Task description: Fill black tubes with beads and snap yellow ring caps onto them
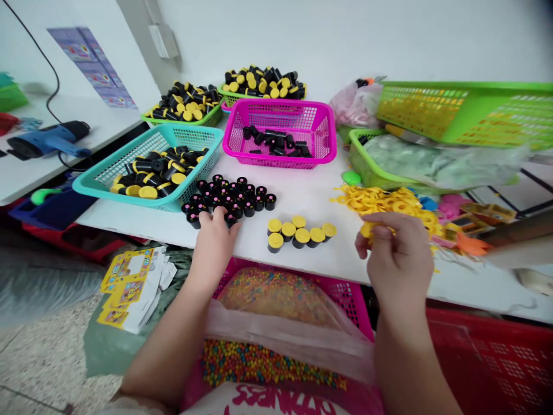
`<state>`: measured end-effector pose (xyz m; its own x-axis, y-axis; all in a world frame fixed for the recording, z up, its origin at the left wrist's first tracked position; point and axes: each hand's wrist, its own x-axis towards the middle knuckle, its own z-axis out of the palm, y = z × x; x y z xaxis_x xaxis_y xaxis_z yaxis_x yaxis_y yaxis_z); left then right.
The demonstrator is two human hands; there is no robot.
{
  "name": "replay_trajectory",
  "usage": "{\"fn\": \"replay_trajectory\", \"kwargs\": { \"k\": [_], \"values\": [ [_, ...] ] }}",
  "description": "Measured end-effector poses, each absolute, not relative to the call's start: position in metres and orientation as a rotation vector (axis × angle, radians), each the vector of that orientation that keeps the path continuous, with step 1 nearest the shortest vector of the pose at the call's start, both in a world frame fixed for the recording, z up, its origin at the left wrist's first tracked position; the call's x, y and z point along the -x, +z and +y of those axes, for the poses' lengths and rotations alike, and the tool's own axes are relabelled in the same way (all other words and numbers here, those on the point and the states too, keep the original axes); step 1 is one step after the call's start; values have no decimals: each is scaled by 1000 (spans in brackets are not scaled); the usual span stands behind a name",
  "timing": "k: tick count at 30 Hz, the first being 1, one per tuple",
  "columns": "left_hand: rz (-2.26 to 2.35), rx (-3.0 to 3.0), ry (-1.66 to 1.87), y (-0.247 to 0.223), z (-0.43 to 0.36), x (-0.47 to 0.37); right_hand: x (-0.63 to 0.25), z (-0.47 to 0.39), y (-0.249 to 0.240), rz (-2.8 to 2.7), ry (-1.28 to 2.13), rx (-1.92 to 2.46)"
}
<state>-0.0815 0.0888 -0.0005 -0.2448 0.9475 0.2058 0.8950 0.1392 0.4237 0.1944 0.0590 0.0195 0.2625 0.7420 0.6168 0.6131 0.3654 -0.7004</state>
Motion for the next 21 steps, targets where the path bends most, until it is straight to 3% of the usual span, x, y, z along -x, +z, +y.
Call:
{"fn": "replay_trajectory", "kwargs": {
  "k": [6,12,21],
  "values": [
    [2155,-1879,836,12,76,81,-174,43,30,-1501,421,1218],
    [1406,-1822,941,39,33,68,-144,9,61,-1474,1099,940],
    [849,-2144,1101,22,20,46,-137,20,29,-1179,1467,861]
  ]
}}
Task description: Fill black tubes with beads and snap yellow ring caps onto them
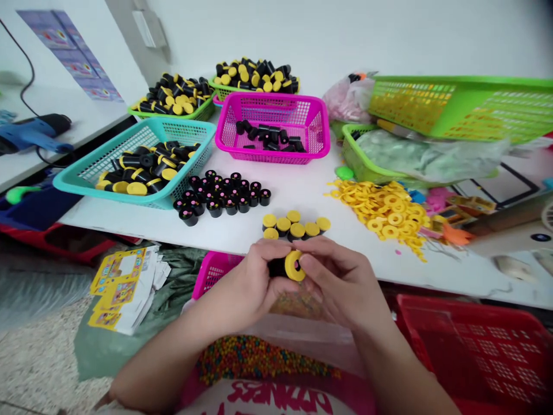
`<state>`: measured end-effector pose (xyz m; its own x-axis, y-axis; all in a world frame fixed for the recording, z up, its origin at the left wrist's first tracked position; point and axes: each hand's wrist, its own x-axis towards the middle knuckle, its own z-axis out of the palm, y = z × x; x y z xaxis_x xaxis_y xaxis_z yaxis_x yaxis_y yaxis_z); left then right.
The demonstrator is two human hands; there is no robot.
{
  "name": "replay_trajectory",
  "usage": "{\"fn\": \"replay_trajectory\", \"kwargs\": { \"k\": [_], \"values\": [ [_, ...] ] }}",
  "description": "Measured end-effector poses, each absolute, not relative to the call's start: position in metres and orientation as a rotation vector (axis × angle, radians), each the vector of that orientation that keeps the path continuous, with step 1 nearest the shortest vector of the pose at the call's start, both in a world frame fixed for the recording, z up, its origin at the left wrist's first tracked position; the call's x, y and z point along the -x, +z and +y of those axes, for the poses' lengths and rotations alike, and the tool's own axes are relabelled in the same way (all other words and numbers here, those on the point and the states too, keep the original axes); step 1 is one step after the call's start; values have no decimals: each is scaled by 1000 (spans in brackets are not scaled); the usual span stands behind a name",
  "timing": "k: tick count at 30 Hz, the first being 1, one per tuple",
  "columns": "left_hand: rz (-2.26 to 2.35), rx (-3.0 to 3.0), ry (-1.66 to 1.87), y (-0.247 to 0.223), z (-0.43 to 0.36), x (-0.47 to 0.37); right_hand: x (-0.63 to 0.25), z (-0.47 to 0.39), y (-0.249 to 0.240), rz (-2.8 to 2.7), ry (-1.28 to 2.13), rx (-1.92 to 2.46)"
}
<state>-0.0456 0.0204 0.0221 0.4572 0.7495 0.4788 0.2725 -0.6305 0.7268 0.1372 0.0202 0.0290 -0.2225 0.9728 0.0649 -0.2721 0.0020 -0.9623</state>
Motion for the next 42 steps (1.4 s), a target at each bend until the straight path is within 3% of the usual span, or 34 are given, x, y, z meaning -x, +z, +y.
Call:
{"fn": "replay_trajectory", "kwargs": {
  "k": [4,7,11,16,21,27,33,38,42],
  "values": [
    [776,-2191,1129,10,23,42,-134,20,26,-1031,1606,845],
    [753,-2120,1203,1,26,38,-132,21,23,-1099,1502,863],
    [616,-1889,1246,-6,29,32,-135,20,22,-1425,1003,937],
    [438,-1106,1129,12,21,23,-146,28,12,-1924,344,684],
    [381,-528,940,24,14,12,-143,28,2,-1896,424,534],
    [357,-340,890,26,13,2,-133,13,8,-1780,370,632],
    [328,-515,975,19,9,9,-148,21,17,-1780,813,551],
    [313,-1438,1058,9,17,26,-149,25,18,-1459,1190,440],
    [353,-2196,1145,16,32,39,-142,24,11,-1164,1947,550]
  ]
}}
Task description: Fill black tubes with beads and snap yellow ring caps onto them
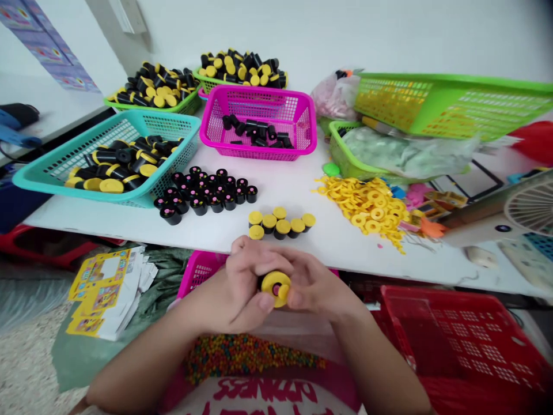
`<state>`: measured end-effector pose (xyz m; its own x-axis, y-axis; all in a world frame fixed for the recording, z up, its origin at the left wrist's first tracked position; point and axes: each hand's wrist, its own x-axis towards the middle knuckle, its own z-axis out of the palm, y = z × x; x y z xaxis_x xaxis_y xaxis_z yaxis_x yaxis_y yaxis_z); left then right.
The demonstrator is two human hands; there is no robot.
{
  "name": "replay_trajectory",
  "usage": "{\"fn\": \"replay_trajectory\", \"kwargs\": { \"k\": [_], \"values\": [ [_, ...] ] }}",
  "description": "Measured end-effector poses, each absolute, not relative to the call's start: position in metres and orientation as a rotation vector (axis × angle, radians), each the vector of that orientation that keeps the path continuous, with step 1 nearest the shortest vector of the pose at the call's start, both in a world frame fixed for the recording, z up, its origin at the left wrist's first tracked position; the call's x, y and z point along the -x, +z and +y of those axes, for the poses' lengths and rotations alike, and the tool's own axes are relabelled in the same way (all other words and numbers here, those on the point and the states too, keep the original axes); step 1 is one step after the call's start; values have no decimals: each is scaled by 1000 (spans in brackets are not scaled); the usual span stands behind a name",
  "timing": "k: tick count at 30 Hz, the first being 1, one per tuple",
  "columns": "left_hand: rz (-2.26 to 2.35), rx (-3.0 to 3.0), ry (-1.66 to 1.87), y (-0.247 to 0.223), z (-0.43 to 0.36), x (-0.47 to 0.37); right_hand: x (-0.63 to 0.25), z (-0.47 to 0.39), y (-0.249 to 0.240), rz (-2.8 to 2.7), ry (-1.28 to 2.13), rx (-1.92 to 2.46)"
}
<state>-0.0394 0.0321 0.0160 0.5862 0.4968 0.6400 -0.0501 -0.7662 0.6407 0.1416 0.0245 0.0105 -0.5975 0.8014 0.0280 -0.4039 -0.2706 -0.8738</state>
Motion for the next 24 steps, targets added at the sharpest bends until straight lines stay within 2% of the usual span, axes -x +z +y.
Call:
{"fn": "replay_trajectory", "kwargs": {
  "k": [3,8,12,14,17,20,22,24],
  "values": [
    [577,-2436,1064,22,38,46,-140,28,3,-1020,2166,590],
    [642,-2499,834,26,40,50,-142,31,-2,-1074,1963,691],
    [852,-2389,856,25,37,52,-142,30,2,-1216,1757,779],
    [982,-2331,965,20,37,54,-149,39,7,-1384,1486,845],
    [1251,-2253,1154,11,39,60,-179,73,16,-1661,745,1109],
    [1622,-2177,1037,5,44,67,-226,123,16,-1890,19,1440],
    [1769,-2100,824,6,47,67,-255,153,8,-1984,-155,1658],
    [1806,-2031,654,7,51,62,-274,175,-4,-2049,-174,1780]
  ]
}}
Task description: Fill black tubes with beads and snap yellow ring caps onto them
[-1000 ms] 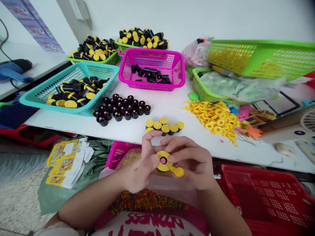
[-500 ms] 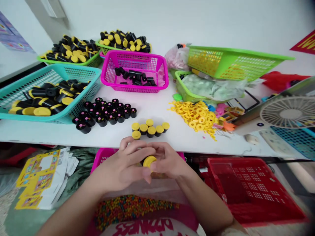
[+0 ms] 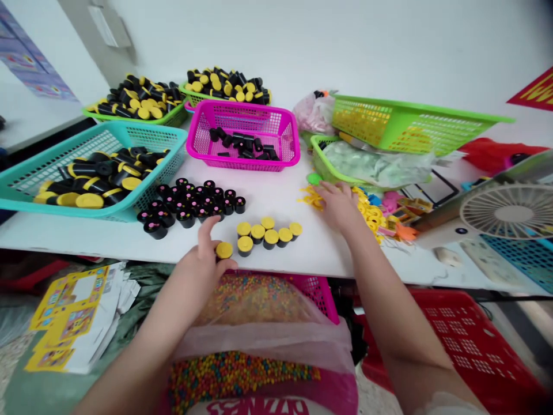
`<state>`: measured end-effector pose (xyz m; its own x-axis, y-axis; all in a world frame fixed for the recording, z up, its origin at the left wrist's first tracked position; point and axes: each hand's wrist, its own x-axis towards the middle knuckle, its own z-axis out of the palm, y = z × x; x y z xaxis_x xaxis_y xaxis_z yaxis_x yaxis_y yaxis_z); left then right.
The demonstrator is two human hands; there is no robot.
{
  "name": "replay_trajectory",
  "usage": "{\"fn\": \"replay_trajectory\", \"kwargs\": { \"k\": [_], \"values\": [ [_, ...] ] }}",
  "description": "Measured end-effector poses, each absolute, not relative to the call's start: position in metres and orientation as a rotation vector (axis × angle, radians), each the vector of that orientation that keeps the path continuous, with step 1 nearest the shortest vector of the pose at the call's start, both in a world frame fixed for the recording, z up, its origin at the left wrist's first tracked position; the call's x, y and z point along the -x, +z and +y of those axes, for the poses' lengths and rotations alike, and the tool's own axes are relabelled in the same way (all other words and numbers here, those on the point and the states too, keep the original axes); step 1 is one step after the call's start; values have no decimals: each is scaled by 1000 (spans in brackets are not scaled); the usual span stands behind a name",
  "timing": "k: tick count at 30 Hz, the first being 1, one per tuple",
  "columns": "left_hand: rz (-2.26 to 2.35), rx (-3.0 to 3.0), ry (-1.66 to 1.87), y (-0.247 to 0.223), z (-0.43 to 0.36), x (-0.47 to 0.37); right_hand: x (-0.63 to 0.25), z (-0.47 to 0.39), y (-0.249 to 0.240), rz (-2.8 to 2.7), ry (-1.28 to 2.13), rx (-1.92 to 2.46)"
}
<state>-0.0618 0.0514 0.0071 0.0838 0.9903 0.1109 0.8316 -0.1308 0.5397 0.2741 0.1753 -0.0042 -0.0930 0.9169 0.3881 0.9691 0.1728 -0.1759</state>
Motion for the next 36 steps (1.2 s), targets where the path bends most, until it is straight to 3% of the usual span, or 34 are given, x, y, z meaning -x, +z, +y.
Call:
{"fn": "replay_trajectory", "kwargs": {
  "k": [6,12,18,23,28,36],
  "values": [
    [1650,-1961,601,-3,64,38,-282,193,-20,-2092,-124,1699],
    [1735,-2044,768,2,80,56,-264,161,12,-1774,-177,1606],
    [2444,-2180,646,9,113,65,-198,86,64,-1400,377,1186],
    [2480,-2257,479,2,120,58,-139,23,81,-1302,797,964],
    [2447,-2287,502,2,117,56,-111,8,62,-1084,1329,766],
    [2234,-2133,737,20,104,60,-116,33,34,-922,1354,887]
  ]
}}
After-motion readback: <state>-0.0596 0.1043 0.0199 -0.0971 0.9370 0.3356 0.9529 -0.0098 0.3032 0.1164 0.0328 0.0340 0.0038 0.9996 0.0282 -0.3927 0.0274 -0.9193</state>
